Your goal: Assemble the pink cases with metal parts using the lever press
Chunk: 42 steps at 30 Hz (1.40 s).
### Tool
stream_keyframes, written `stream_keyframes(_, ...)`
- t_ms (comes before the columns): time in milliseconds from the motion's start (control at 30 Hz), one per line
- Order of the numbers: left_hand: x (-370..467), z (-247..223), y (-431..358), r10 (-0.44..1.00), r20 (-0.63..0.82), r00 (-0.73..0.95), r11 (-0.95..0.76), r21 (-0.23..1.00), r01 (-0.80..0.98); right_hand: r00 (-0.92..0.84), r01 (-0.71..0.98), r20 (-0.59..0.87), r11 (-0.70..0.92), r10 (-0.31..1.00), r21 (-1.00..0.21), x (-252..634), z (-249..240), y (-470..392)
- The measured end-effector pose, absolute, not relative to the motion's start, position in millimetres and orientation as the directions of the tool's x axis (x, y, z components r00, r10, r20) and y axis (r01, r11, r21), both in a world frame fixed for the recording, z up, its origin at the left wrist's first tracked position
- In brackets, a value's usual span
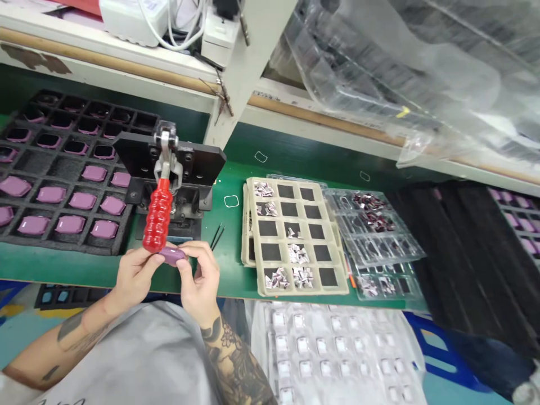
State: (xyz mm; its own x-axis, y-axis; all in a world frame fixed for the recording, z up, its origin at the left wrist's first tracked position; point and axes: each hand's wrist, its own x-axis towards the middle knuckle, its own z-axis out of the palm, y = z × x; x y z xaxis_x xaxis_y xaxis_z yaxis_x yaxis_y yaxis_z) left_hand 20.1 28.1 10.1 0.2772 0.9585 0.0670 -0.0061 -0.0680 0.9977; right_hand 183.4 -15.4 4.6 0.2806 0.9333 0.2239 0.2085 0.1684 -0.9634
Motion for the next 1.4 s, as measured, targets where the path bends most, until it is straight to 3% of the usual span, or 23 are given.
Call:
stream_keyframes(233,9.7,3.2,25.4,0.978,0.033,0.206,-0.028,0.999,-0.028,0.089,0.303,0.231,0.194,0.969,-0.933,185.3,10.7,3.7)
stream_keyframes(400,0.8,2.9,19.6,0.977,0.076,0.200,-0.068,0.997,-0.047,0.095,0.342,0.333,0.284,0.938,-0.896,172.7,9.5,5.2)
stream_keyframes(500,-2.3,-2.0,19.0,0.984,-0.017,0.177,0.041,0.990,-0.133,0.060,0.476,0.397,0.324,0.916,-0.818,168.6,11.2,5.5)
stream_keyframes(567,-2.3,-6.0,18.1,0.978,-0.128,0.167,0.166,0.956,-0.242,0.133,0.595,0.551,0.378,0.824,-0.709,173.2,18.9,13.9)
stream_keyframes(633,-1.7,-8.7,15.5,0.961,-0.211,0.180,0.262,0.905,-0.336,0.239,0.672,0.736,0.440,0.633,-0.596,182.2,32.3,30.8)
stream_keyframes(700,-2.1,-9.5,11.1,0.935,-0.261,0.239,0.338,0.860,-0.383,0.218,0.692,0.826,0.515,0.519,-0.506,191.4,49.6,53.2)
stream_keyframes(867,-7.9,-6.4,0.2,0.891,-0.286,0.351,0.400,0.861,-0.315,0.027,0.607,0.907,0.714,0.421,-0.349,192.3,104.1,103.1)
stream_keyframes(1033,-9.4,-1.6,3.2,0.919,-0.232,0.320,0.340,0.877,-0.339,0.215,0.509,0.937,0.787,0.276,-0.349,171.3,157.4,124.1)
stream_keyframes(1100,-11.8,2.1,5.3,0.928,-0.195,0.319,0.290,0.913,-0.286,0.280,0.549,0.921,0.742,0.271,-0.385,169.3,158.2,119.1)
stream_keyframes(1200,-20.8,10.7,6.9,0.960,-0.037,0.279,0.058,0.996,-0.069,0.289,0.600,0.904,0.677,0.314,-0.427,175.7,124.7,91.0)
stream_keyframes(1333,-34.6,22.4,12.1,0.942,0.210,0.261,-0.250,0.960,0.127,0.131,0.610,0.712,0.510,0.690,-0.607,187.1,48.1,41.7)
stream_keyframes(1400,-38.2,25.0,17.9,0.924,0.282,0.258,-0.332,0.927,0.173,-0.027,0.671,0.590,0.452,0.807,-0.588,189.5,17.5,31.8)
